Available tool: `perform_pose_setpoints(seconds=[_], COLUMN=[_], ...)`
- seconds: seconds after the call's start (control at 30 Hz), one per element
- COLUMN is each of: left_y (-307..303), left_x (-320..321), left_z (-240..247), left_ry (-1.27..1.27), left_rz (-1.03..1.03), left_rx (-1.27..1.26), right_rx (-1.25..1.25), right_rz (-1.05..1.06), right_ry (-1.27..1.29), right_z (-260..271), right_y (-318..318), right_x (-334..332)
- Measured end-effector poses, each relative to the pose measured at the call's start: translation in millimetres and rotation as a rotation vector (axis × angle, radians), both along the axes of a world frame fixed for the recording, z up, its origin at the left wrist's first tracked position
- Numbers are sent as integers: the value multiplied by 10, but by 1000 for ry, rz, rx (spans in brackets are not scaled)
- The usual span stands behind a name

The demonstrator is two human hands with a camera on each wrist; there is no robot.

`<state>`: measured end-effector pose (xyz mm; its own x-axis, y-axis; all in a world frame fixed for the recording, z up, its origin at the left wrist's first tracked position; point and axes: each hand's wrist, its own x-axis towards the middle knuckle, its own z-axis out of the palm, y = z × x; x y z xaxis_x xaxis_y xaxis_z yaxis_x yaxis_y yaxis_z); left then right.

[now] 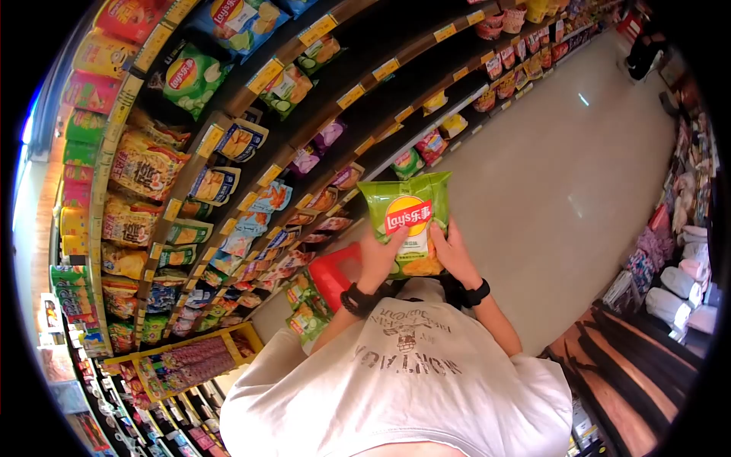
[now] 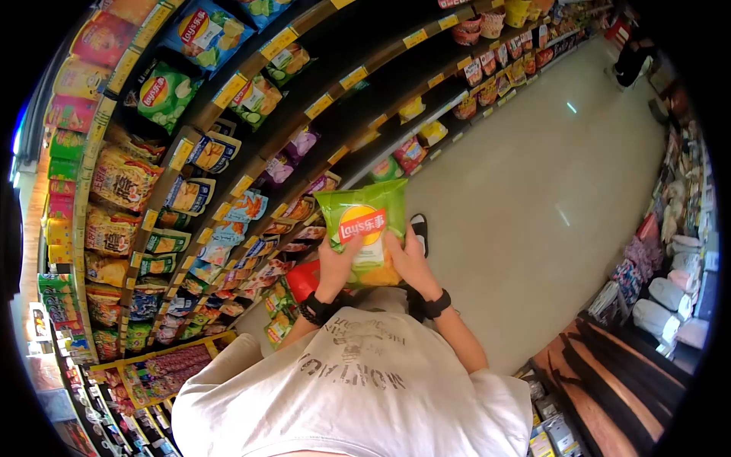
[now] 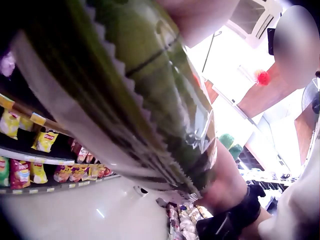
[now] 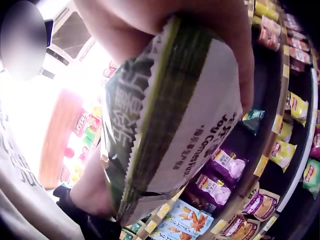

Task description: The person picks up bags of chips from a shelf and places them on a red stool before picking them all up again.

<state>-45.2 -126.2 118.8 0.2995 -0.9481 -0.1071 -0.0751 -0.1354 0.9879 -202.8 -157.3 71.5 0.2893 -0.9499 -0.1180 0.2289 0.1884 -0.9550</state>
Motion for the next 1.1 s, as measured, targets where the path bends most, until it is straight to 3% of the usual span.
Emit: perform_pose_setpoints(seconds=[0.13,0.27,0.37,0.5,0.63,0.8,0.9,0.97,1.1], left_y=[-470,-1026,-1355,-1751,-2068,-2342,-2549,-2724,-3174], left_x=[103,235,344,500,783,942,1034,1133,1323], left_z=[-104,-130,-39,-14,-48,154,230,242,220], left_ry=[48,76,86,75,86,-108,-71,-215,-66], left_rz=[-21,37,72,126,42,102,139,202,250], left_rx=[34,-91,-35,-66,-88,-162,-194,-178,-215], right_rx=[62,64,-122,-143,-204,-249,-282,-298,-187], right_rz=[33,86,98,154,220,198,229,191,182], right_ry=[75,219,178,113,181,133,82,90,-41], right_z=[76,192,293,404,338,467,497,513,550], right_y=[-483,-1048,-1470,-1992,-2487,-2995,-3300,-3491,-3954], right_x=[41,144,276,479,643,944,1151,1295,1599])
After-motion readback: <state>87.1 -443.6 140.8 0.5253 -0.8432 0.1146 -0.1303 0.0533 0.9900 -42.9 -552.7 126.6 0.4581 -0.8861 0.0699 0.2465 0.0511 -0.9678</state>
